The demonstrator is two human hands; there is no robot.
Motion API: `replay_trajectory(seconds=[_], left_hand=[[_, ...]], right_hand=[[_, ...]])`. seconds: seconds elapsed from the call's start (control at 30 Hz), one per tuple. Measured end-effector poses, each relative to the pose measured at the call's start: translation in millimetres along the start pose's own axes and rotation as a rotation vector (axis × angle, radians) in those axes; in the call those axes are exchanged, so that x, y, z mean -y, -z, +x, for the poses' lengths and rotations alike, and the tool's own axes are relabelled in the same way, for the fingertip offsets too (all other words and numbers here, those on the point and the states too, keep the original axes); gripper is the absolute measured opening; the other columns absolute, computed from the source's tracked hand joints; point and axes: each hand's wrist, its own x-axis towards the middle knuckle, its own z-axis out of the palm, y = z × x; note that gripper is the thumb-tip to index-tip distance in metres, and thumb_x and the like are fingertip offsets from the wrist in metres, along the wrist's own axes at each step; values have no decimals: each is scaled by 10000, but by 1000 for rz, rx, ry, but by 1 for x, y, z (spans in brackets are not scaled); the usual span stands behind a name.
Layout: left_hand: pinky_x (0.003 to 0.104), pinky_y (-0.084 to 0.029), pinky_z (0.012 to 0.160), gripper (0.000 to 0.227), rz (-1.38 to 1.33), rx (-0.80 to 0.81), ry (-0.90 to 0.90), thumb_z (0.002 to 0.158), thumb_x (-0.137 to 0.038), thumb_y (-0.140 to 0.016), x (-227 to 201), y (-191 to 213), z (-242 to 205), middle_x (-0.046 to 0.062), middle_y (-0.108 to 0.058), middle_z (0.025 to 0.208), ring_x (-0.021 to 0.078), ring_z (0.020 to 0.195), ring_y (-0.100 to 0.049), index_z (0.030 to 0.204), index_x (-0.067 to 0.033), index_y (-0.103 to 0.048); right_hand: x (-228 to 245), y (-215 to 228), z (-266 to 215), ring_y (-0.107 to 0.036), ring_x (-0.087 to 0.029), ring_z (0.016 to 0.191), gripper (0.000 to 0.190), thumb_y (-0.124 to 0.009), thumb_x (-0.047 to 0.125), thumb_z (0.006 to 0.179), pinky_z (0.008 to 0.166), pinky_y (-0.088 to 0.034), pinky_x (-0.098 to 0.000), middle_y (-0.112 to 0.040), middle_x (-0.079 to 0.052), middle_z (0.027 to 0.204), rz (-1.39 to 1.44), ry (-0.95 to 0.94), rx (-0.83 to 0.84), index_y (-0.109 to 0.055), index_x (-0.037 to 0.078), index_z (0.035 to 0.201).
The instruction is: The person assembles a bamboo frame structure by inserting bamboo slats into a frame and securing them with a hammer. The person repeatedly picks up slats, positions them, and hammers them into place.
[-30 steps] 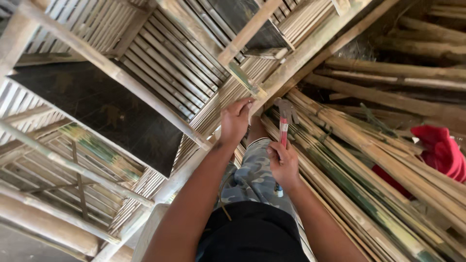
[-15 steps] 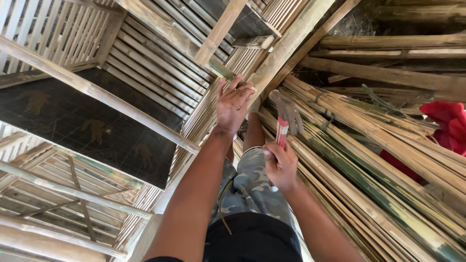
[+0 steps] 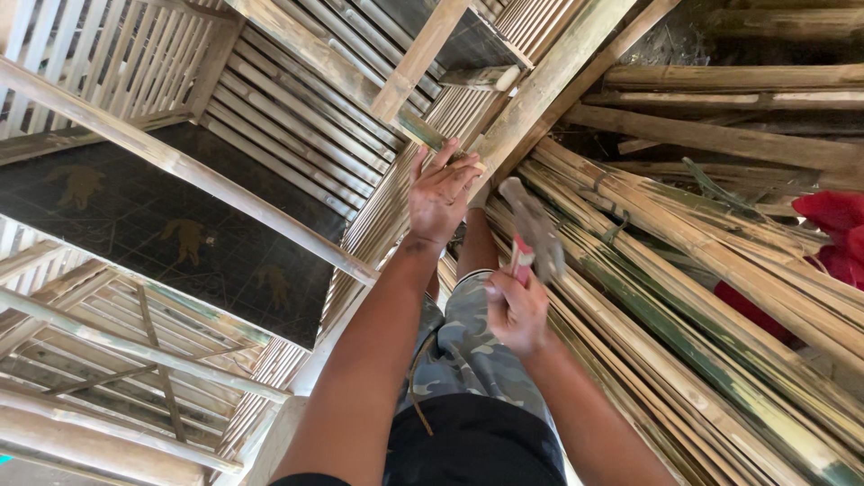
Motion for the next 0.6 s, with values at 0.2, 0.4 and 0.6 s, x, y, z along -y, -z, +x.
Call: replay_trajectory(seconds=[0.2, 0.4, 0.6], left_hand=[[485, -302, 1224, 139, 27, 30, -21, 893, -61, -743, 2, 2, 9, -30, -752, 1205, 186, 1361, -580, 981, -168, -743], [475, -440, 1119, 371, 210, 142, -151, 853, 76, -571, -8, 16, 32, 88, -749, 1189, 250, 1216, -655, 1157, -81, -716], [454, -602, 745, 226, 400, 745, 166, 924, -59, -542, -6, 5, 121, 162, -737, 868, 308, 839, -746, 1122, -48, -651]], right_hand=[[-2, -6, 8, -606, -272, 693, 65, -664, -3, 971, 631, -496, -346, -640, -131, 825, -81, -198, 22, -654, 40, 1018], [3, 7, 6, -609, -259, 656, 53, -679, 34, 973, 600, -492, -345, -628, -142, 845, -75, -211, -1, -660, 32, 1022], [-4, 13, -7, -587, -267, 624, 66, -667, 0, 941, 577, -470, -360, -629, -118, 801, -32, -161, 64, -659, 50, 984]])
